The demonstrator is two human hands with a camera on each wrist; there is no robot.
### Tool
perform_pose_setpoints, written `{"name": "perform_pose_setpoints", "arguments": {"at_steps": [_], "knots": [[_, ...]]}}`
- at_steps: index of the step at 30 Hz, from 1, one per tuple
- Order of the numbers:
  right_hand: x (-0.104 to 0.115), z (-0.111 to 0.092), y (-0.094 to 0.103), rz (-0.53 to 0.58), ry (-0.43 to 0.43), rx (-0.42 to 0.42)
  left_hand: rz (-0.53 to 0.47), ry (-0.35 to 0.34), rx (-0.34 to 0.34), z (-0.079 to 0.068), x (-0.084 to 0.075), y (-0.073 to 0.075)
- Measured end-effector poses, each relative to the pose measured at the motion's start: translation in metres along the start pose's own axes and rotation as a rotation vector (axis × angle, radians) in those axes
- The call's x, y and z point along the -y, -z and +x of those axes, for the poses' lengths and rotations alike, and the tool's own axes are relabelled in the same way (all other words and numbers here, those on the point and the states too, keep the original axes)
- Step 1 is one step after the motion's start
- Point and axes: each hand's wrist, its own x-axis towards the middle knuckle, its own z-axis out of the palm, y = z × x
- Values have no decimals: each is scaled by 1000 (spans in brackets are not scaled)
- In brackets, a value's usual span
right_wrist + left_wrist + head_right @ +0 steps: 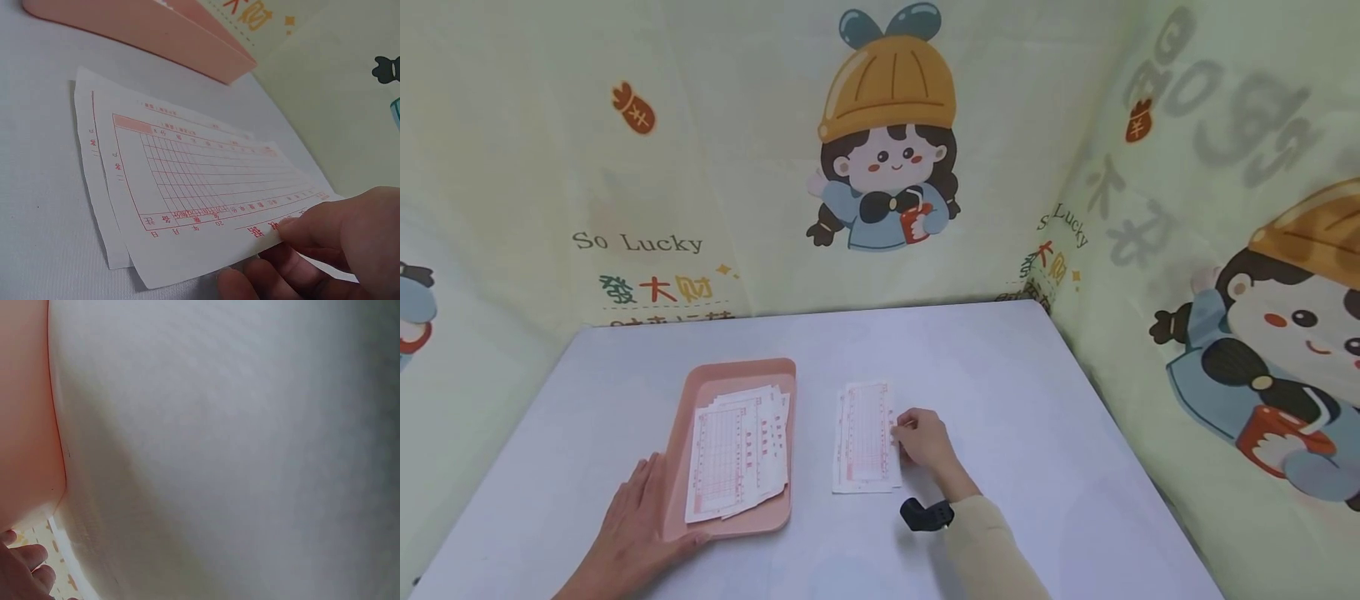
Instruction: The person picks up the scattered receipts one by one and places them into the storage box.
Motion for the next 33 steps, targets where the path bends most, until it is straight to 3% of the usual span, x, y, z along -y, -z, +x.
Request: {"name": "perform_pose_setpoints", "arguments": {"at_steps": [17,33], "knots": [[0,-1,11,137,13,70,-7,33,39,1,-1,0],[4,-2,11,190,-2,95,-2,44,57,0,-1,2]]}}
